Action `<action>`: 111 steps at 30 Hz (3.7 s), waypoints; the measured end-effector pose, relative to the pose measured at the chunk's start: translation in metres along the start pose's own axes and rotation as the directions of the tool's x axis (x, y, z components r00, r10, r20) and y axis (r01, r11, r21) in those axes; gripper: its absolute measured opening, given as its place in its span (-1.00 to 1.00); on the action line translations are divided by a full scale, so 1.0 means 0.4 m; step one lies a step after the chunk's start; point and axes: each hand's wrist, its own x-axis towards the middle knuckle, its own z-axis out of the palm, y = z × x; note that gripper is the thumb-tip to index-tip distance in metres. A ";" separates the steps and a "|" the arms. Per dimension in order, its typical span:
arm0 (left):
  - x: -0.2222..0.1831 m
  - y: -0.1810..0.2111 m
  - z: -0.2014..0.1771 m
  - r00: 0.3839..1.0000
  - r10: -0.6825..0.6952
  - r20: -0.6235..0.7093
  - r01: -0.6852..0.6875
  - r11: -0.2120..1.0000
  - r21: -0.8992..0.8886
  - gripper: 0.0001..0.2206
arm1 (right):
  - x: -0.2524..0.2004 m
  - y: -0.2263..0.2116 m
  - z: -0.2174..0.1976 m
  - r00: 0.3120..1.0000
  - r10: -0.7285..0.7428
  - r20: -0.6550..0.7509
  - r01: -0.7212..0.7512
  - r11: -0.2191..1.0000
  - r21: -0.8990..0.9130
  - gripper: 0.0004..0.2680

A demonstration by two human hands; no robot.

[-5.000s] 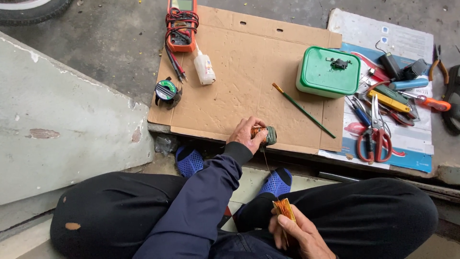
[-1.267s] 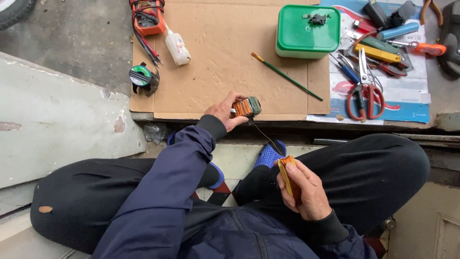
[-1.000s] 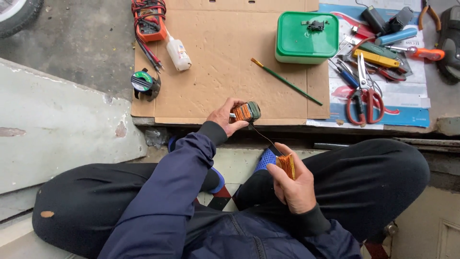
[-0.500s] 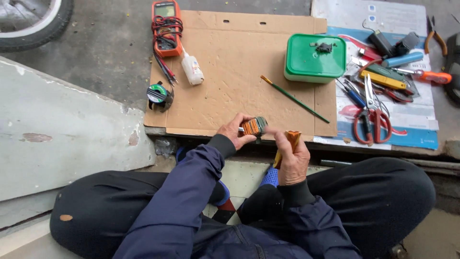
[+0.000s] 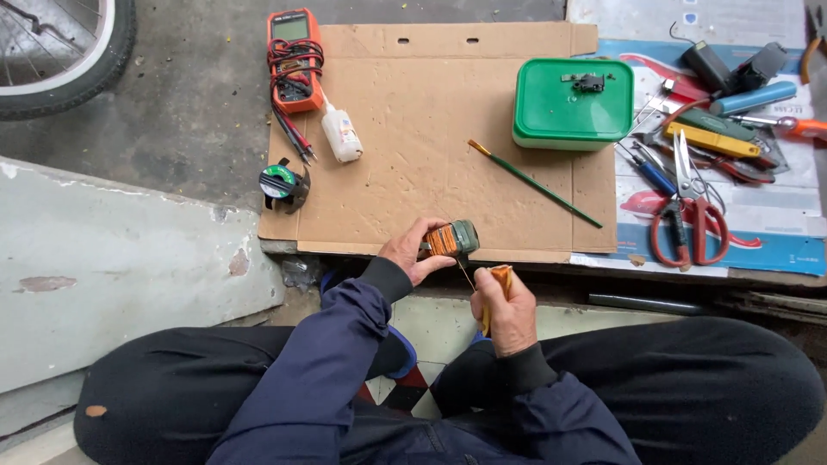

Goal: A person manually winds thin copper wire around a metal core to create an electromagnetic coil.

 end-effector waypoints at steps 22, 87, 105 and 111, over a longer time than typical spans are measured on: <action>0.009 -0.046 -0.002 0.999 -0.023 -0.040 0.020 0.996 -0.091 -0.35 | -0.022 0.033 0.001 0.999 0.016 0.038 -0.019 0.996 0.086 -0.80; 0.018 0.029 0.062 0.785 -0.603 0.143 0.564 0.598 -0.569 -0.06 | 0.404 -0.209 0.233 0.945 0.218 0.245 0.156 0.359 -0.920 -0.51; 0.056 -0.037 0.108 0.746 -0.643 0.172 0.628 0.593 -0.504 0.14 | 0.553 -0.283 0.201 0.637 0.247 0.731 0.689 0.242 -0.683 -0.69; 0.035 0.013 0.088 0.744 -0.648 0.164 0.617 0.570 -0.542 0.11 | 0.501 -0.310 0.210 0.735 0.365 0.571 0.489 0.298 -0.820 -0.71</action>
